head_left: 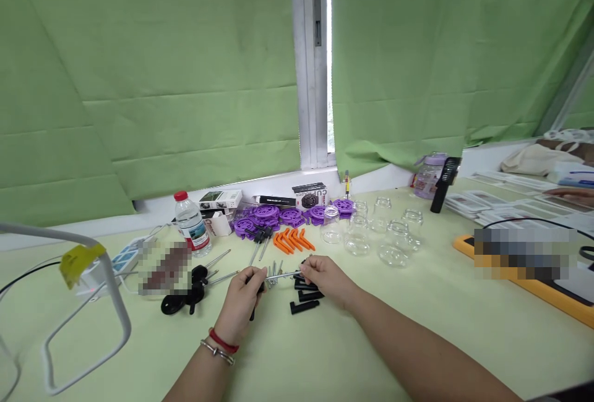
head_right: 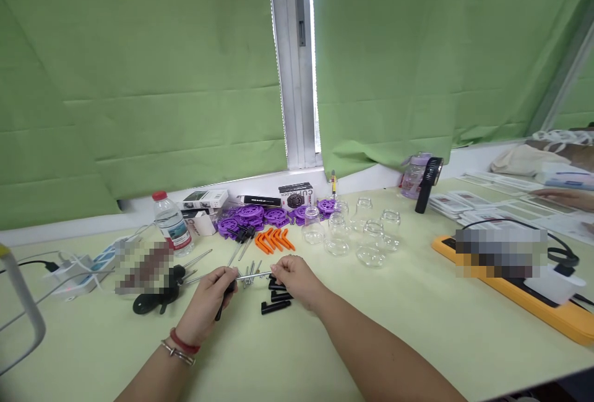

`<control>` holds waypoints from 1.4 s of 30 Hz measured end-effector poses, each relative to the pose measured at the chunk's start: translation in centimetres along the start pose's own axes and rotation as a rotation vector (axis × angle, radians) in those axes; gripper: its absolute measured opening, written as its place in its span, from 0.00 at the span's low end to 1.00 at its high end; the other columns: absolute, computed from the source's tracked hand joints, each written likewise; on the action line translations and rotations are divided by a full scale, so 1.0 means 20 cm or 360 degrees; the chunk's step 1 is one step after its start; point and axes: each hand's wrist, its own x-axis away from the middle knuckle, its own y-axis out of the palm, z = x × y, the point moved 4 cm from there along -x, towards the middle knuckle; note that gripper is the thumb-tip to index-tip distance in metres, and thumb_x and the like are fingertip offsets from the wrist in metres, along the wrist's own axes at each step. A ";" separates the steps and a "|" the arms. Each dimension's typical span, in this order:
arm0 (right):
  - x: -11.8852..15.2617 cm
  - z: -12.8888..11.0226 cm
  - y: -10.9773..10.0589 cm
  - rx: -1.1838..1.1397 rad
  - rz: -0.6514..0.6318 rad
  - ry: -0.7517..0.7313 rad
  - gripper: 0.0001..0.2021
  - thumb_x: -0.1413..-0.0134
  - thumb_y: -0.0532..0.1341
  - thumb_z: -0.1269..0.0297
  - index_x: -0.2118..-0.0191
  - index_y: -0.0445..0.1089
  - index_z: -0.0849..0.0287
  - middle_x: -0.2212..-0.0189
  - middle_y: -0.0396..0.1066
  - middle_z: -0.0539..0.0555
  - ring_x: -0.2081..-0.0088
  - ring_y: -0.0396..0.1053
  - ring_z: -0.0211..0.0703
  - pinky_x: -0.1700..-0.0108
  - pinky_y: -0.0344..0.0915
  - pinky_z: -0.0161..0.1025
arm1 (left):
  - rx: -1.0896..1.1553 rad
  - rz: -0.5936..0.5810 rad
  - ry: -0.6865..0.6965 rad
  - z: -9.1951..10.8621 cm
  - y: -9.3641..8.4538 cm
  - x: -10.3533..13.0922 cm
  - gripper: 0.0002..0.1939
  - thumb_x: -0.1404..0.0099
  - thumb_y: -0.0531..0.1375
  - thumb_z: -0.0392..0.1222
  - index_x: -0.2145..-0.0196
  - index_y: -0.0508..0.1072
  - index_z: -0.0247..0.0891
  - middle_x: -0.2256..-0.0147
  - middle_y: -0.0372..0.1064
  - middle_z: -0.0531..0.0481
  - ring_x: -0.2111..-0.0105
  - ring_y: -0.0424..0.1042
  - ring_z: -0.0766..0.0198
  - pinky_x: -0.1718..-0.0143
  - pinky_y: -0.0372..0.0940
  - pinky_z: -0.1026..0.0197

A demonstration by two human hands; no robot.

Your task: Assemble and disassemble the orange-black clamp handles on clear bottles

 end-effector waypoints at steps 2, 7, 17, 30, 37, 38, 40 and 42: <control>0.00 0.00 0.00 -0.0047 0.0027 0.0006 0.13 0.55 0.61 0.54 0.77 0.64 0.60 0.81 0.60 0.46 0.78 0.53 0.33 0.73 0.49 0.33 | -0.0005 0.0007 -0.0013 0.00 0.00 0.00 0.18 0.45 0.57 0.55 0.77 0.64 0.37 0.80 0.62 0.56 0.84 0.54 0.73 0.83 0.49 0.68; 0.00 -0.02 0.00 -0.0160 0.0054 -0.0060 0.10 0.58 0.64 0.60 0.74 0.67 0.62 0.79 0.63 0.47 0.76 0.57 0.33 0.71 0.53 0.33 | 0.0003 -0.0002 -0.0012 0.00 0.00 0.01 0.18 0.45 0.57 0.56 0.78 0.65 0.36 0.81 0.61 0.55 0.84 0.54 0.73 0.84 0.49 0.68; 0.01 -0.03 -0.01 -0.0273 0.0076 -0.0095 0.11 0.64 0.67 0.60 0.74 0.69 0.62 0.77 0.67 0.48 0.74 0.61 0.35 0.69 0.57 0.34 | 0.0019 -0.0013 0.0007 -0.01 -0.01 0.00 0.18 0.44 0.56 0.56 0.77 0.65 0.36 0.79 0.63 0.54 0.83 0.56 0.72 0.83 0.50 0.68; -0.01 0.02 0.01 0.0147 0.0008 -0.0126 0.16 0.49 0.57 0.54 0.79 0.63 0.60 0.83 0.58 0.46 0.79 0.51 0.32 0.75 0.48 0.33 | 0.0017 -0.0022 -0.0007 -0.04 -0.01 -0.01 0.18 0.44 0.56 0.55 0.77 0.64 0.36 0.80 0.61 0.56 0.84 0.53 0.73 0.84 0.48 0.68; -0.02 0.03 0.01 0.0251 0.0009 -0.0129 0.18 0.46 0.52 0.52 0.78 0.62 0.60 0.83 0.57 0.46 0.79 0.51 0.33 0.74 0.50 0.33 | -0.0001 -0.0004 -0.0008 -0.02 -0.01 0.00 0.18 0.44 0.56 0.55 0.78 0.64 0.36 0.81 0.61 0.56 0.84 0.54 0.72 0.84 0.48 0.68; -0.02 0.03 0.01 0.0248 0.0009 -0.0121 0.18 0.46 0.52 0.53 0.78 0.61 0.60 0.83 0.57 0.46 0.79 0.52 0.33 0.74 0.50 0.33 | -0.0004 -0.0006 -0.0010 -0.02 -0.01 0.01 0.18 0.44 0.56 0.55 0.78 0.64 0.36 0.81 0.61 0.55 0.84 0.55 0.72 0.84 0.49 0.68; -0.01 0.02 0.01 0.0238 0.0015 -0.0100 0.18 0.45 0.52 0.52 0.79 0.60 0.60 0.83 0.57 0.46 0.79 0.52 0.33 0.74 0.50 0.33 | -0.0010 -0.0011 -0.0014 -0.02 -0.01 0.01 0.18 0.44 0.56 0.55 0.78 0.64 0.36 0.81 0.62 0.55 0.84 0.54 0.73 0.84 0.49 0.68; -0.01 0.02 0.02 0.0222 0.0019 -0.0069 0.18 0.45 0.51 0.52 0.79 0.60 0.59 0.83 0.57 0.46 0.79 0.52 0.33 0.74 0.50 0.33 | -0.0010 -0.0011 -0.0013 -0.03 -0.01 0.01 0.17 0.44 0.56 0.54 0.78 0.64 0.36 0.80 0.62 0.55 0.84 0.54 0.73 0.84 0.48 0.68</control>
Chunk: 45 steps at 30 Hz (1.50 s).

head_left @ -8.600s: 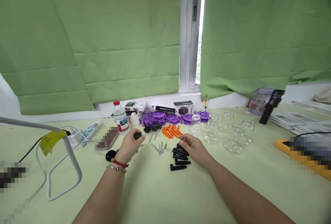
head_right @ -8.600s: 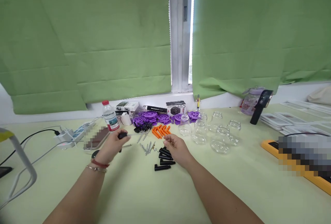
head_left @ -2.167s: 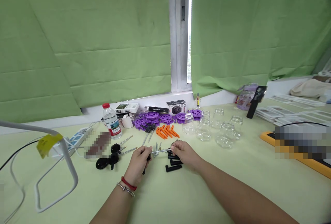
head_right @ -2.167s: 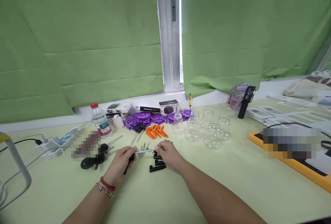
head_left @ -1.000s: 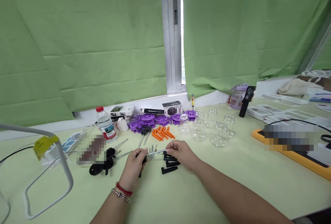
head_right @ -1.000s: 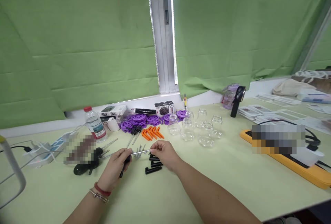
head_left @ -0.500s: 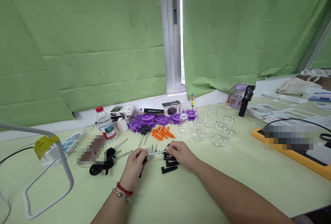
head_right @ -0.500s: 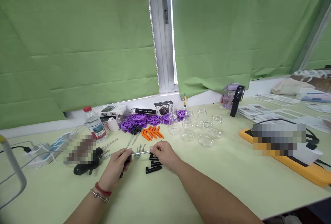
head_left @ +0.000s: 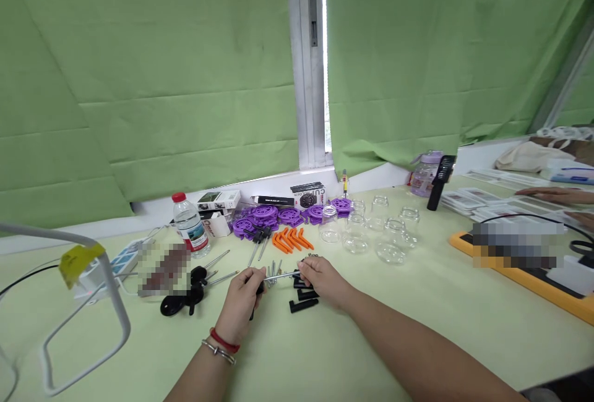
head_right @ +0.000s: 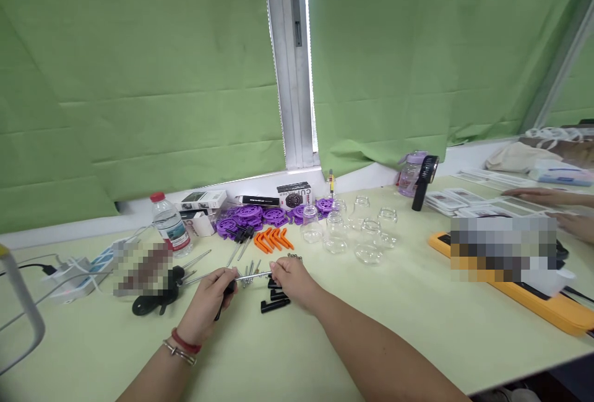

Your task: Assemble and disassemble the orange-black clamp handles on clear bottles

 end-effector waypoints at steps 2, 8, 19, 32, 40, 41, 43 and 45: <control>0.00 0.00 0.01 -0.0016 -0.0008 0.0041 0.19 0.45 0.51 0.52 0.79 0.60 0.59 0.84 0.58 0.46 0.79 0.52 0.33 0.74 0.50 0.33 | 0.0003 0.0002 -0.0002 0.00 0.00 0.00 0.17 0.44 0.56 0.54 0.77 0.65 0.36 0.80 0.62 0.55 0.84 0.53 0.73 0.84 0.47 0.68; 0.01 -0.01 0.01 -0.0190 -0.0021 0.0148 0.19 0.46 0.52 0.50 0.79 0.61 0.60 0.84 0.59 0.46 0.79 0.54 0.33 0.72 0.51 0.33 | 0.0016 -0.0001 0.0009 0.00 0.00 0.00 0.16 0.44 0.56 0.53 0.75 0.66 0.36 0.80 0.62 0.55 0.84 0.54 0.72 0.84 0.48 0.68; 0.01 0.00 -0.03 -0.0381 -0.0079 0.0232 0.19 0.56 0.62 0.48 0.78 0.65 0.62 0.84 0.61 0.46 0.80 0.52 0.30 0.76 0.47 0.32 | -0.0055 0.0038 0.0065 0.03 0.00 0.00 0.19 0.44 0.55 0.57 0.77 0.64 0.37 0.81 0.61 0.56 0.84 0.54 0.72 0.83 0.48 0.68; -0.01 0.00 -0.02 -0.0586 0.0162 0.0113 0.14 0.67 0.68 0.58 0.74 0.71 0.62 0.82 0.65 0.47 0.81 0.55 0.30 0.77 0.53 0.33 | 0.0056 0.0043 0.0042 0.00 0.01 0.00 0.18 0.45 0.56 0.56 0.77 0.66 0.36 0.80 0.62 0.55 0.84 0.55 0.72 0.84 0.51 0.68; -0.01 0.00 -0.04 -0.0601 0.0113 0.0029 0.18 0.68 0.69 0.57 0.69 0.73 0.63 0.77 0.70 0.50 0.76 0.62 0.33 0.70 0.60 0.36 | 0.0084 0.0049 0.0057 0.00 0.00 -0.01 0.18 0.44 0.55 0.56 0.74 0.67 0.36 0.79 0.62 0.55 0.83 0.56 0.71 0.83 0.51 0.68; 0.00 0.00 -0.04 -0.0593 0.0117 0.0031 0.18 0.67 0.69 0.56 0.69 0.73 0.63 0.76 0.71 0.50 0.76 0.62 0.33 0.70 0.60 0.36 | 0.0080 0.0045 0.0060 0.00 0.00 -0.01 0.18 0.44 0.55 0.56 0.74 0.67 0.36 0.79 0.62 0.55 0.83 0.56 0.71 0.83 0.51 0.68; 0.00 -0.02 -0.05 -0.0582 0.0120 0.0040 0.18 0.67 0.68 0.55 0.69 0.72 0.63 0.76 0.71 0.51 0.75 0.63 0.34 0.70 0.59 0.36 | 0.0064 0.0035 0.0067 -0.01 0.00 -0.01 0.18 0.44 0.55 0.56 0.74 0.67 0.36 0.79 0.62 0.55 0.84 0.56 0.71 0.83 0.51 0.67; 0.01 -0.03 -0.05 -0.0576 0.0122 0.0034 0.18 0.67 0.68 0.55 0.69 0.71 0.62 0.76 0.71 0.51 0.74 0.64 0.35 0.71 0.59 0.35 | 0.0055 0.0031 0.0077 0.00 0.00 -0.01 0.18 0.44 0.55 0.56 0.74 0.67 0.36 0.79 0.62 0.55 0.84 0.55 0.71 0.83 0.51 0.67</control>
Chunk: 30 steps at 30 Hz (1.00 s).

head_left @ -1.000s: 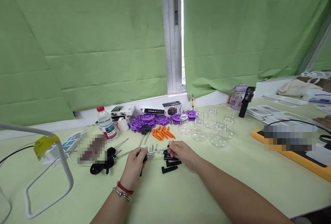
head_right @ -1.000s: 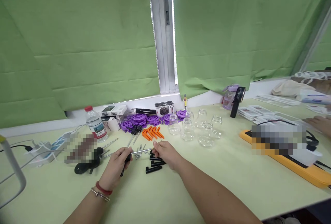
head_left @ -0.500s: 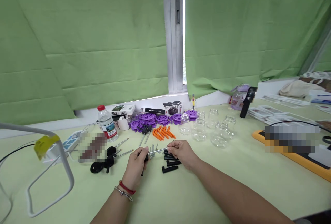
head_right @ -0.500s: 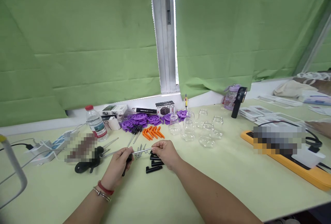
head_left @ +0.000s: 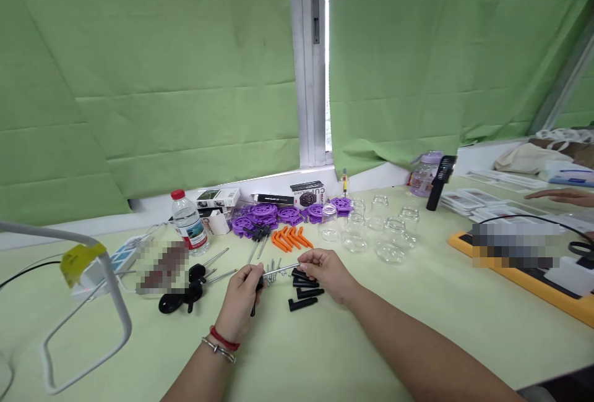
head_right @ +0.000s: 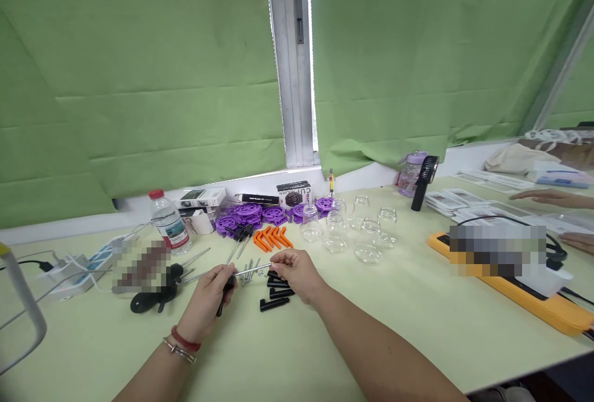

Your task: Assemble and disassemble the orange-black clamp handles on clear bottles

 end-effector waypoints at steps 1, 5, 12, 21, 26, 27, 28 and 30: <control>0.00 -0.01 0.00 0.0005 -0.0004 -0.0007 0.18 0.67 0.68 0.55 0.69 0.70 0.62 0.76 0.71 0.50 0.74 0.65 0.35 0.71 0.58 0.35 | 0.0001 0.0002 0.0005 0.00 0.00 0.00 0.19 0.44 0.55 0.56 0.74 0.67 0.36 0.79 0.63 0.54 0.84 0.55 0.71 0.83 0.51 0.67; 0.00 -0.01 0.00 0.0047 -0.0025 -0.0054 0.15 0.65 0.67 0.56 0.71 0.69 0.62 0.77 0.69 0.49 0.75 0.64 0.35 0.71 0.58 0.34 | -0.0004 0.0000 0.0003 0.02 0.00 0.01 0.18 0.44 0.55 0.56 0.75 0.67 0.36 0.79 0.62 0.55 0.84 0.55 0.71 0.83 0.51 0.67; -0.01 -0.01 -0.01 0.0199 -0.0006 -0.0086 0.10 0.62 0.65 0.60 0.73 0.70 0.62 0.79 0.66 0.48 0.75 0.61 0.34 0.72 0.56 0.34 | -0.0055 0.0008 -0.0026 0.03 0.01 0.01 0.18 0.45 0.55 0.57 0.76 0.65 0.37 0.79 0.62 0.55 0.83 0.56 0.71 0.83 0.52 0.67; 0.01 -0.02 0.00 0.0224 0.0009 -0.0023 0.09 0.61 0.64 0.60 0.74 0.70 0.61 0.79 0.67 0.49 0.76 0.61 0.35 0.73 0.55 0.33 | -0.0046 0.0017 -0.0024 0.03 0.01 0.01 0.18 0.45 0.55 0.55 0.78 0.64 0.37 0.80 0.63 0.56 0.84 0.56 0.72 0.84 0.51 0.67; 0.01 -0.01 0.00 0.0280 -0.0005 -0.0006 0.10 0.57 0.61 0.59 0.75 0.70 0.62 0.79 0.67 0.49 0.79 0.56 0.32 0.75 0.51 0.33 | -0.0035 0.0019 0.0010 0.01 0.00 0.00 0.17 0.45 0.56 0.55 0.77 0.65 0.37 0.79 0.64 0.55 0.84 0.56 0.72 0.84 0.51 0.68; 0.01 -0.01 0.00 0.0295 -0.0005 0.0001 0.10 0.57 0.61 0.59 0.76 0.69 0.62 0.80 0.67 0.49 0.79 0.55 0.32 0.75 0.51 0.33 | -0.0034 0.0019 0.0006 0.01 0.00 0.00 0.17 0.45 0.56 0.55 0.77 0.65 0.37 0.79 0.64 0.55 0.84 0.55 0.72 0.84 0.51 0.68; 0.01 -0.01 0.00 0.0314 -0.0006 0.0005 0.11 0.56 0.61 0.59 0.77 0.69 0.62 0.81 0.66 0.49 0.79 0.53 0.31 0.75 0.50 0.33 | -0.0035 0.0016 -0.0001 0.01 0.00 0.00 0.18 0.44 0.55 0.55 0.77 0.66 0.36 0.79 0.64 0.54 0.84 0.55 0.72 0.84 0.51 0.68; 0.02 -0.02 0.01 0.0348 -0.0009 -0.0006 0.11 0.56 0.61 0.58 0.78 0.68 0.62 0.82 0.65 0.48 0.80 0.51 0.31 0.75 0.49 0.33 | -0.0035 0.0007 -0.0010 0.01 0.01 0.00 0.17 0.44 0.55 0.55 0.76 0.66 0.36 0.79 0.64 0.54 0.84 0.55 0.73 0.84 0.50 0.68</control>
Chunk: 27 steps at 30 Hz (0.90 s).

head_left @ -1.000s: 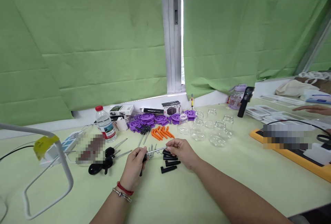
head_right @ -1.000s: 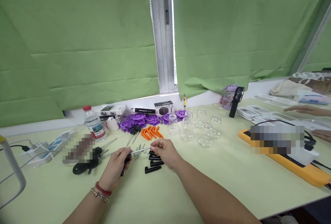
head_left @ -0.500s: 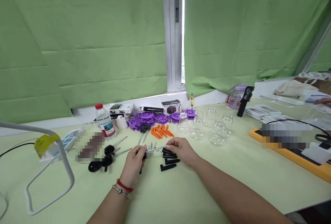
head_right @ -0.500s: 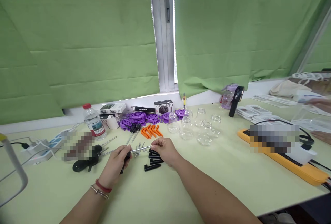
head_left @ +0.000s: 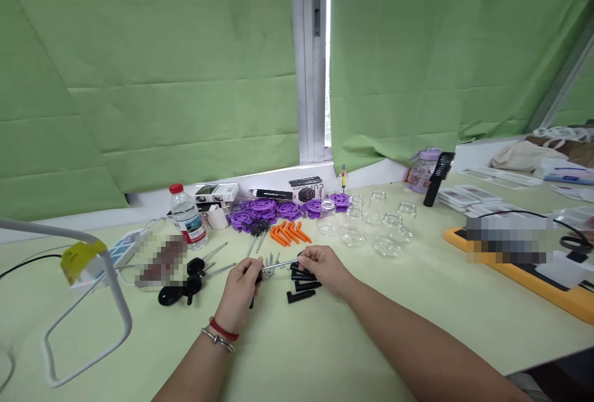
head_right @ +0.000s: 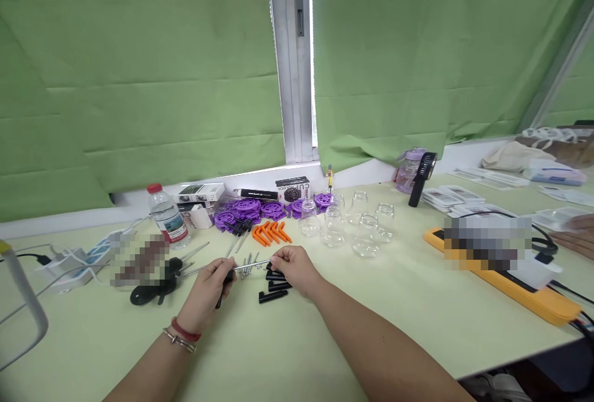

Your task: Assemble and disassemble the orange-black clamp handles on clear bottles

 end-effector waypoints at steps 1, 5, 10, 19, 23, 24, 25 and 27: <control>0.00 0.00 0.00 0.0014 -0.0001 -0.0012 0.12 0.55 0.60 0.58 0.78 0.68 0.62 0.82 0.64 0.48 0.80 0.50 0.31 0.75 0.48 0.33 | -0.0004 -0.0004 -0.0004 0.00 0.00 0.00 0.17 0.44 0.56 0.55 0.76 0.66 0.36 0.79 0.63 0.54 0.84 0.54 0.73 0.84 0.50 0.68; 0.01 -0.01 0.01 0.0068 -0.0037 -0.0036 0.14 0.53 0.59 0.56 0.80 0.66 0.61 0.83 0.62 0.48 0.80 0.48 0.31 0.76 0.46 0.33 | -0.0010 -0.0003 0.0002 -0.01 0.00 0.00 0.17 0.44 0.56 0.55 0.77 0.65 0.36 0.79 0.63 0.55 0.84 0.54 0.73 0.84 0.49 0.68; 0.00 0.01 0.01 0.0120 -0.0076 -0.0027 0.16 0.50 0.57 0.54 0.80 0.64 0.61 0.84 0.59 0.46 0.80 0.49 0.32 0.75 0.47 0.33 | -0.0012 -0.0012 0.0003 -0.01 0.00 0.00 0.18 0.44 0.56 0.55 0.76 0.66 0.36 0.79 0.63 0.54 0.84 0.54 0.72 0.84 0.49 0.68; -0.02 0.02 0.02 0.0276 -0.0163 -0.0094 0.16 0.47 0.54 0.55 0.79 0.60 0.60 0.83 0.56 0.45 0.79 0.50 0.32 0.75 0.48 0.33 | -0.0041 -0.0009 -0.0017 -0.02 -0.01 0.00 0.18 0.43 0.55 0.55 0.77 0.64 0.36 0.80 0.62 0.54 0.84 0.53 0.72 0.84 0.49 0.68; -0.01 0.01 0.02 0.0227 -0.0135 -0.0083 0.16 0.47 0.54 0.54 0.78 0.61 0.60 0.82 0.58 0.46 0.78 0.51 0.33 0.73 0.49 0.33 | -0.0021 -0.0007 0.0006 -0.02 -0.01 0.00 0.18 0.43 0.55 0.55 0.76 0.65 0.36 0.79 0.63 0.54 0.84 0.53 0.73 0.84 0.49 0.68; -0.01 0.01 0.01 0.0199 -0.0128 -0.0059 0.16 0.47 0.54 0.54 0.77 0.62 0.60 0.81 0.59 0.46 0.78 0.51 0.33 0.73 0.49 0.33 | -0.0021 -0.0004 0.0018 -0.02 -0.01 0.00 0.18 0.43 0.55 0.55 0.76 0.66 0.36 0.79 0.63 0.54 0.84 0.53 0.73 0.84 0.49 0.68; -0.01 0.01 0.01 0.0170 -0.0121 -0.0030 0.16 0.47 0.54 0.53 0.77 0.63 0.60 0.81 0.60 0.47 0.78 0.51 0.33 0.73 0.49 0.33 | -0.0021 0.0000 0.0028 -0.01 -0.01 0.00 0.18 0.43 0.55 0.55 0.75 0.66 0.36 0.79 0.63 0.54 0.84 0.53 0.73 0.84 0.49 0.68; -0.01 0.02 0.00 0.0121 -0.0112 0.0036 0.16 0.49 0.56 0.52 0.76 0.64 0.61 0.81 0.62 0.47 0.78 0.52 0.33 0.73 0.49 0.33 | -0.0028 0.0012 0.0037 0.01 0.00 0.00 0.18 0.43 0.55 0.56 0.75 0.66 0.36 0.80 0.62 0.54 0.84 0.53 0.73 0.84 0.49 0.68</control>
